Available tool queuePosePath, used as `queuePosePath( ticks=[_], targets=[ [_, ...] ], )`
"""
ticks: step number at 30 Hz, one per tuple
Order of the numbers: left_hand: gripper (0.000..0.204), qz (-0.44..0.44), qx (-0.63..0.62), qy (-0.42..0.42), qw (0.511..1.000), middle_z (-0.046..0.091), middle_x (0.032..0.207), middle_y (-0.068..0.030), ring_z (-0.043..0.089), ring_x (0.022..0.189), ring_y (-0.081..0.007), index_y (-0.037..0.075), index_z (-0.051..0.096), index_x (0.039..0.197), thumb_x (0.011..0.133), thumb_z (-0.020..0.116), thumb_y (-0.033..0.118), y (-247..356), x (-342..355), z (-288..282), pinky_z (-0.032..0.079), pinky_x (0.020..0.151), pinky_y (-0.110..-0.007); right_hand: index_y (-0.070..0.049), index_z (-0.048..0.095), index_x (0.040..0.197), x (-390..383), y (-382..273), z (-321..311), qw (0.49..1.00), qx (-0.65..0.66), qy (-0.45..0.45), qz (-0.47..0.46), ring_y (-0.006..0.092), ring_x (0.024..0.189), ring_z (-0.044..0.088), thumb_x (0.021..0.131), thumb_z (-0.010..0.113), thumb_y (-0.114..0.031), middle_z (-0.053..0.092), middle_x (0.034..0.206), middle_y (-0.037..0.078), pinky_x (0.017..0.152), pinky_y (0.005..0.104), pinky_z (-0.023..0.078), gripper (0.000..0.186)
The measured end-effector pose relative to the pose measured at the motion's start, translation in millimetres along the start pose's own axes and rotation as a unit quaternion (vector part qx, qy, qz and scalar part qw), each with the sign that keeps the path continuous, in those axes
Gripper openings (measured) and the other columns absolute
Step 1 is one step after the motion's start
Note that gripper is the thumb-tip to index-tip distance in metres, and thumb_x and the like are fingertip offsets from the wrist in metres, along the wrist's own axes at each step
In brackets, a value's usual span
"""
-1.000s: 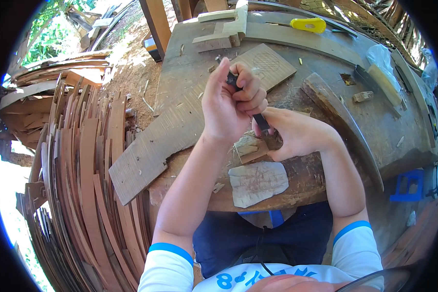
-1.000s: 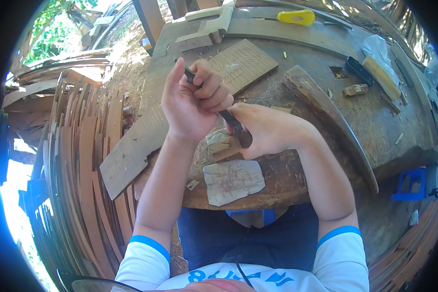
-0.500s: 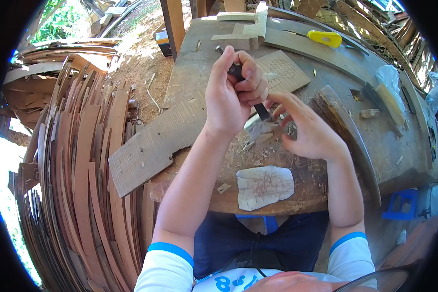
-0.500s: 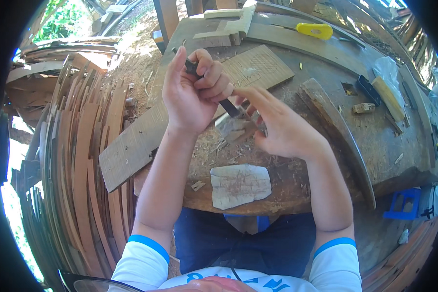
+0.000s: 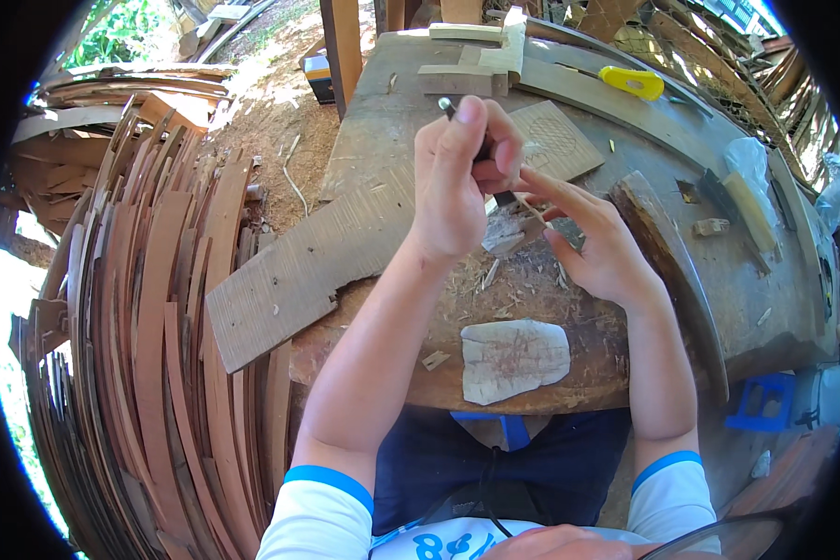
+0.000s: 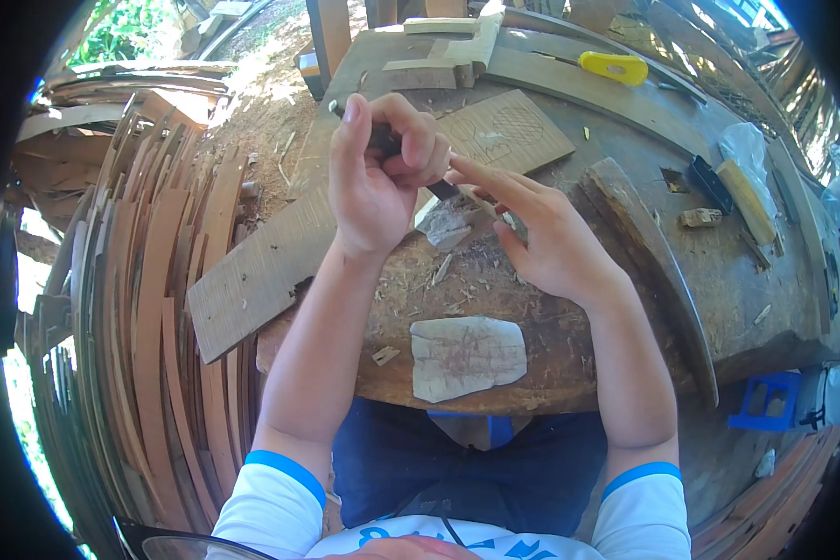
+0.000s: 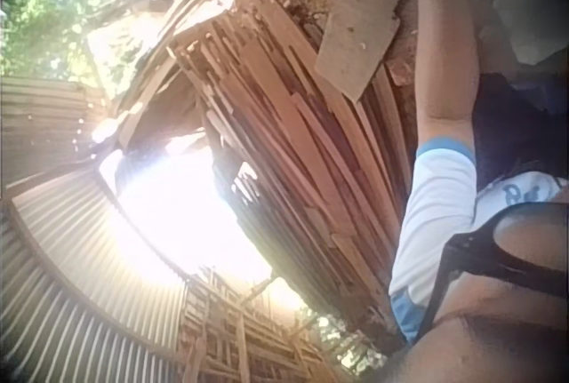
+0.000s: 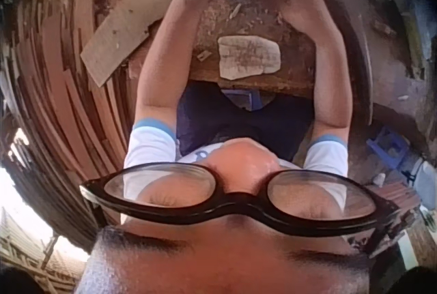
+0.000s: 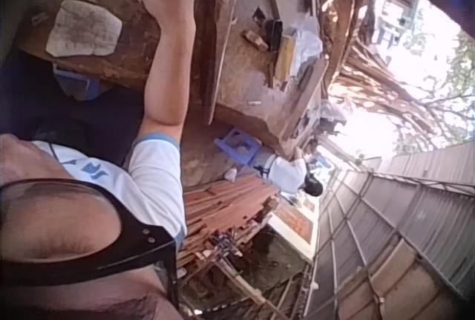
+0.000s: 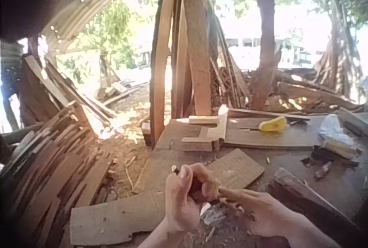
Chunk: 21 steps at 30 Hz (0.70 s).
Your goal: Carving and shaping a small wood block using a chisel and mallet.
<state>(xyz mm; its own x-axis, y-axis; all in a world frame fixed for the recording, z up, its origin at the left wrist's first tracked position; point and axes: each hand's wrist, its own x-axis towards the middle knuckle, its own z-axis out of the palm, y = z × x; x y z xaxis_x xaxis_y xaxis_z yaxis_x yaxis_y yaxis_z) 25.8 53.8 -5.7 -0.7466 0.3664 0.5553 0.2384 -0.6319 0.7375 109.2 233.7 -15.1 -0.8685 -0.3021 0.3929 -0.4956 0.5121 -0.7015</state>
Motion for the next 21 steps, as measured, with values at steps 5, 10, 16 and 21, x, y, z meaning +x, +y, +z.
queuePosePath(
  ticks=[5,10,16,21],
  targets=[
    [0.065,-0.01,0.123,-0.002,0.992,0.041,0.061,0.0012,0.031,0.052,-0.0092,0.006,0.05,0.071,0.108,0.033,0.056,4.1,-1.9,10.9,0.022,0.052,-0.028,-0.012,0.059,0.143,-3.3,9.2,2.7,1.0,0.012,0.017,0.014,0.0302,0.113,0.07,0.078,0.057,0.018,0.07,0.126,0.015,0.098,0.0377,0.057,0.072],
    [0.067,-0.101,0.094,-0.008,0.99,0.044,0.062,0.0009,0.034,0.053,-0.0083,0.006,0.053,0.071,0.108,0.034,0.058,-6.6,3.1,10.4,0.023,0.052,-0.026,-0.003,0.068,0.126,0.2,12.2,2.0,0.999,0.025,0.026,0.036,0.0261,0.107,0.073,0.079,0.06,0.014,0.073,0.11,0.015,0.095,0.0331,0.058,0.051],
    [0.063,-0.1,0.116,-0.009,0.988,0.039,0.061,0.0033,0.028,0.052,-0.007,0.006,0.053,0.073,0.109,0.034,0.055,-13.6,0.1,10.3,0.021,0.05,-0.028,-0.004,0.07,0.123,-2.0,16.8,11.8,0.991,0.076,0.037,0.105,0.0241,0.093,0.072,0.084,0.08,-0.012,0.072,0.103,0.013,0.083,0.0332,0.057,0.041],
    [0.058,-0.091,0.039,0.007,0.995,0.045,0.057,0.007,0.035,0.051,-0.0024,0.005,0.06,0.069,0.107,0.05,0.048,-5.6,5.5,-0.5,0.025,0.048,-0.023,-0.005,0.072,0.116,1.0,11.5,10.7,0.981,-0.157,0.012,0.114,0.0242,0.084,0.067,0.077,0.088,-0.041,0.069,0.092,0.009,0.081,0.0342,0.054,0.056]
  ],
)
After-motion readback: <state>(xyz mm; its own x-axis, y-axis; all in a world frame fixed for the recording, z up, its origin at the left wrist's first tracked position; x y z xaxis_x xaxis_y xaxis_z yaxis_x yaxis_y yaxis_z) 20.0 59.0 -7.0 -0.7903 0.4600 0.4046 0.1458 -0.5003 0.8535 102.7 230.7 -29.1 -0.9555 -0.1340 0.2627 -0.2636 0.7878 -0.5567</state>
